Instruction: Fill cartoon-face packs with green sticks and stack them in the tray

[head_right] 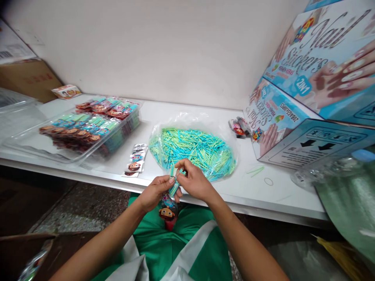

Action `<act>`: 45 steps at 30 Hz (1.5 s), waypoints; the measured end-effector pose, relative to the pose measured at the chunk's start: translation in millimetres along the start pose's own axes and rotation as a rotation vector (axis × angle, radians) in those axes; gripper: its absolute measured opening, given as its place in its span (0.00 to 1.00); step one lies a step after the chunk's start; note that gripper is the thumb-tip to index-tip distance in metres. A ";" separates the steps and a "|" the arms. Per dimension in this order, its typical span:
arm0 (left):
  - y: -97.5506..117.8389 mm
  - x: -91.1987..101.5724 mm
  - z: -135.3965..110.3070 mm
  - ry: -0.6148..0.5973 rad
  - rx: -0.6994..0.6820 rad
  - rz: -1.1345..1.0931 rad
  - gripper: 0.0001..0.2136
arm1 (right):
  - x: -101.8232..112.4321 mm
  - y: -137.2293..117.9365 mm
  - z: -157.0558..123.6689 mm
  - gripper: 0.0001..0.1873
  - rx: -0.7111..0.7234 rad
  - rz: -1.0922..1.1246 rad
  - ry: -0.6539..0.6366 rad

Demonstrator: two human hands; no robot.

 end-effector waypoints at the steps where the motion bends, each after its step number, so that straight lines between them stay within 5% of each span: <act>1: -0.4 0.0 0.1 -0.001 0.006 0.000 0.15 | -0.3 -0.2 -0.6 0.12 0.002 0.003 -0.009; 7: -0.2 2.2 1.0 0.012 0.001 0.037 0.16 | 1.3 -1.1 -3.4 0.12 -0.035 0.029 -0.037; 13: 18.9 7.5 2.7 0.118 -0.215 0.136 0.17 | -0.8 -4.3 -9.2 0.20 -0.101 0.254 -0.066; 19: 34.5 12.8 -3.9 0.125 -0.356 0.238 0.15 | 2.3 -16.5 -9.5 0.22 -0.001 0.339 -0.029; 28: 37.6 18.6 -8.9 0.069 -0.309 0.167 0.23 | 8.1 -32.2 -9.1 0.22 0.081 0.277 -0.004; 36: 23.5 38.6 -8.6 0.200 -0.224 0.111 0.14 | 19.2 -42.5 1.9 0.21 0.062 0.287 0.070; 40: 75.8 76.5 -17.3 0.424 -0.468 0.215 0.17 | 11.3 -34.5 3.4 0.19 0.049 0.204 0.052; 45: 187.2 157.5 -50.7 0.819 -0.908 0.509 0.14 | 5.7 -18.8 2.1 0.19 0.032 0.131 0.030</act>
Point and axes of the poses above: each hand's wrist, its own z-axis towards the middle knuckle, its own x-axis out of the back of the hand, y = z × x, the point moved 6 cm from there along z, towards the middle knuckle, and after that the axes turned 15 degrees about y, right-handed, at the moved point
